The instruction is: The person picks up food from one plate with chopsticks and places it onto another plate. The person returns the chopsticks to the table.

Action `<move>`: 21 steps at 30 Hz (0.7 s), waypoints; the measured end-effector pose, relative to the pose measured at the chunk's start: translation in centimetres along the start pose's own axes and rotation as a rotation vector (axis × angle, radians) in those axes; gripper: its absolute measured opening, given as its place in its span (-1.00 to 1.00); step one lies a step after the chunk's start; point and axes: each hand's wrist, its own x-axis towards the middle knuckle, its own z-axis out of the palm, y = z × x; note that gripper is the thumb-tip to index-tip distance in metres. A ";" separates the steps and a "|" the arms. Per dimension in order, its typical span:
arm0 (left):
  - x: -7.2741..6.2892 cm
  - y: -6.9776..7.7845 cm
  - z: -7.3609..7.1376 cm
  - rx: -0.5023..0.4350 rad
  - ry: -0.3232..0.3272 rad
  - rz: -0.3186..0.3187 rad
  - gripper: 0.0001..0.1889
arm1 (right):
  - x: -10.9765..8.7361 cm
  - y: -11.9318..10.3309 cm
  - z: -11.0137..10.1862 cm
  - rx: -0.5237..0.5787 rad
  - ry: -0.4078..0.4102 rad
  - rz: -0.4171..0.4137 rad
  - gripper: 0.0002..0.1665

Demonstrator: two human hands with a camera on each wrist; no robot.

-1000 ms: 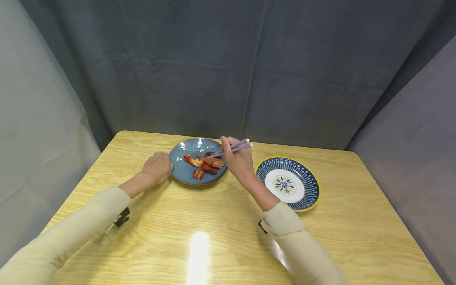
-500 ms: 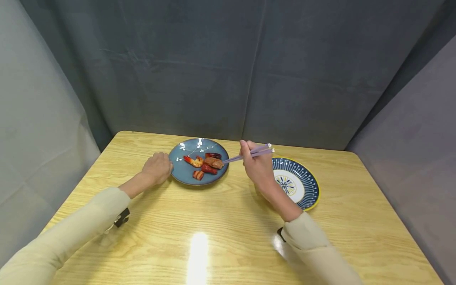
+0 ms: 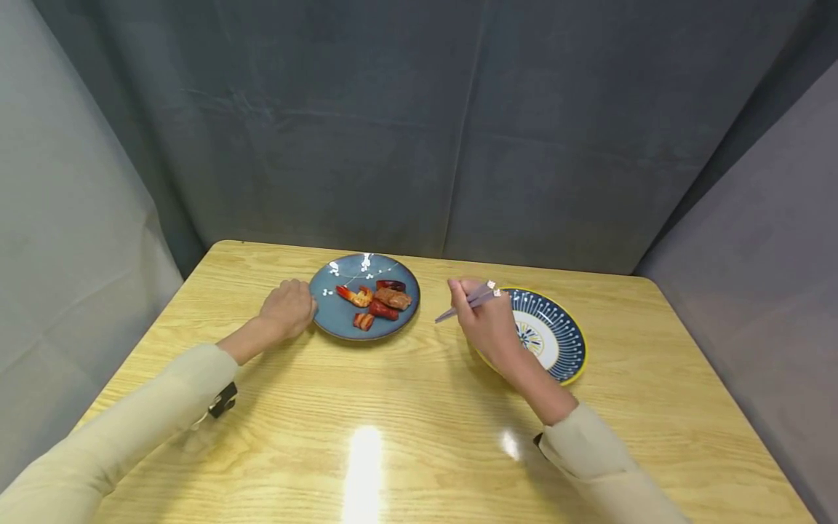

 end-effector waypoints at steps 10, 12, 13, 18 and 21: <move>0.0 -0.1 0.1 -0.017 -0.002 -0.007 -0.63 | -2.6 -0.7 0.4 -0.208 -0.182 -0.256 -0.52; 0.0 -0.1 0.1 -0.017 0.000 -0.011 -0.63 | -3.0 -1.2 0.8 -0.223 -0.242 -0.315 -0.55; 0.0 -0.1 0.1 -0.015 0.003 -0.009 -0.63 | -3.2 -1.4 1.0 -0.229 -0.278 -0.329 -0.57; 0.0 -0.1 0.0 -0.019 0.012 -0.001 -0.63 | -4.7 -2.2 1.9 -0.271 -0.484 -0.311 -0.54; 0.0 0.0 -0.1 -0.021 0.002 -0.001 -0.63 | -5.4 -2.6 2.3 -0.325 -0.582 -0.290 -0.55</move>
